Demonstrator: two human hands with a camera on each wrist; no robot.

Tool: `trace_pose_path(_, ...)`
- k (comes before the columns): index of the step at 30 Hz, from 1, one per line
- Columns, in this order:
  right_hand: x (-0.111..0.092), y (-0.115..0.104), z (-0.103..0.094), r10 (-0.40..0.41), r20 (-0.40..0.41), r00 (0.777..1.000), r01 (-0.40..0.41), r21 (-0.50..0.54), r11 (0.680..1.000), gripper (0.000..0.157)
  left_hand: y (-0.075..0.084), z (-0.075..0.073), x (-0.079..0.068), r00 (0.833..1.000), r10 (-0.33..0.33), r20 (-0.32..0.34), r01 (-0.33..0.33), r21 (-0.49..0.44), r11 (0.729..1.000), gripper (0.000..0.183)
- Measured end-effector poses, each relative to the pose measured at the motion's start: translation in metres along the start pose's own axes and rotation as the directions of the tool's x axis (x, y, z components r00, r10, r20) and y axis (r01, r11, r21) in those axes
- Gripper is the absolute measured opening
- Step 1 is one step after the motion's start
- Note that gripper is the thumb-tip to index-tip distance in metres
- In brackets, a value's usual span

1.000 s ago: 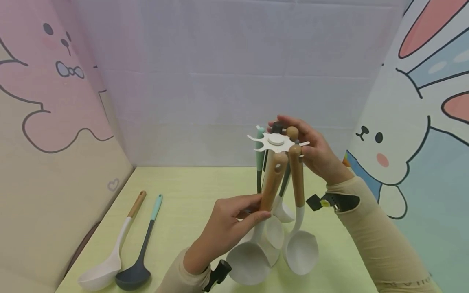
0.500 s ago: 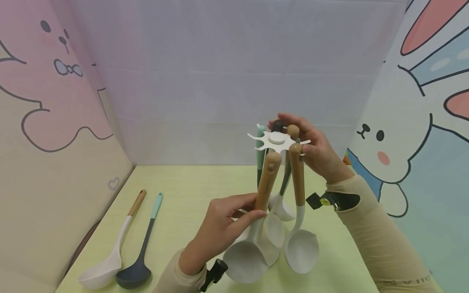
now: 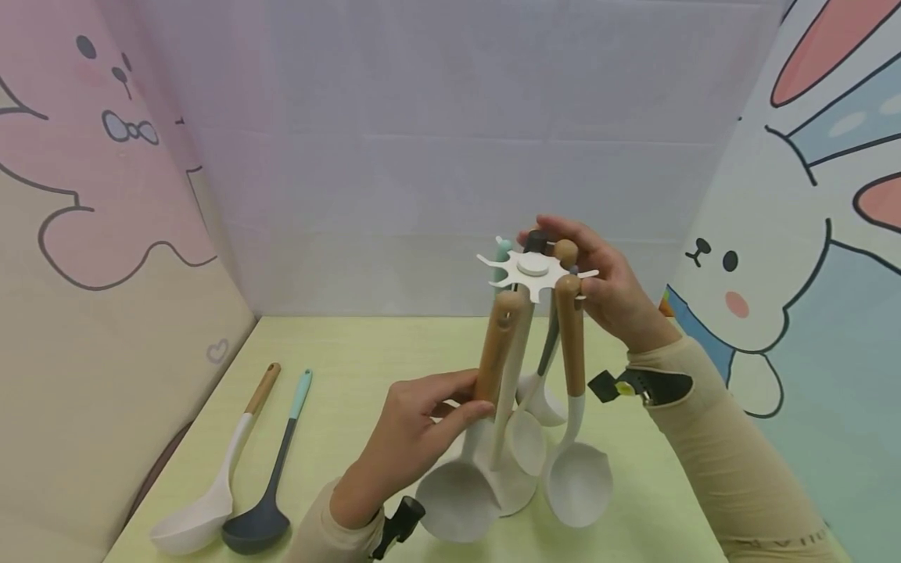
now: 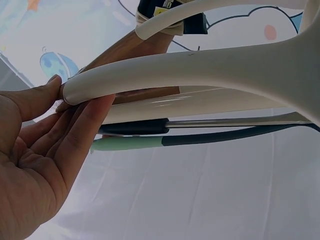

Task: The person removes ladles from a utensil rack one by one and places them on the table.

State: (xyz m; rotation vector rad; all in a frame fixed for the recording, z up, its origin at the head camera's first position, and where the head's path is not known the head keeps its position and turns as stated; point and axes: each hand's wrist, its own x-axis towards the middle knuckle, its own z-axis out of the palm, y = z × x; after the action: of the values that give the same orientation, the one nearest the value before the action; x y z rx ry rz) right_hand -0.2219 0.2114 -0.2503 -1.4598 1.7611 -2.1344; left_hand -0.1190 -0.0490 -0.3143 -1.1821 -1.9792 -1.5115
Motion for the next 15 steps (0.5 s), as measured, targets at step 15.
trace_pose_path(15, -0.002, 0.001, 0.003, -0.023, -0.037, 0.999, 0.023, -0.02, 1.0, 0.074, -0.01, -0.015, -0.003, 0.998, -0.055, -0.04, 0.056, 0.025, 0.998, 0.023)
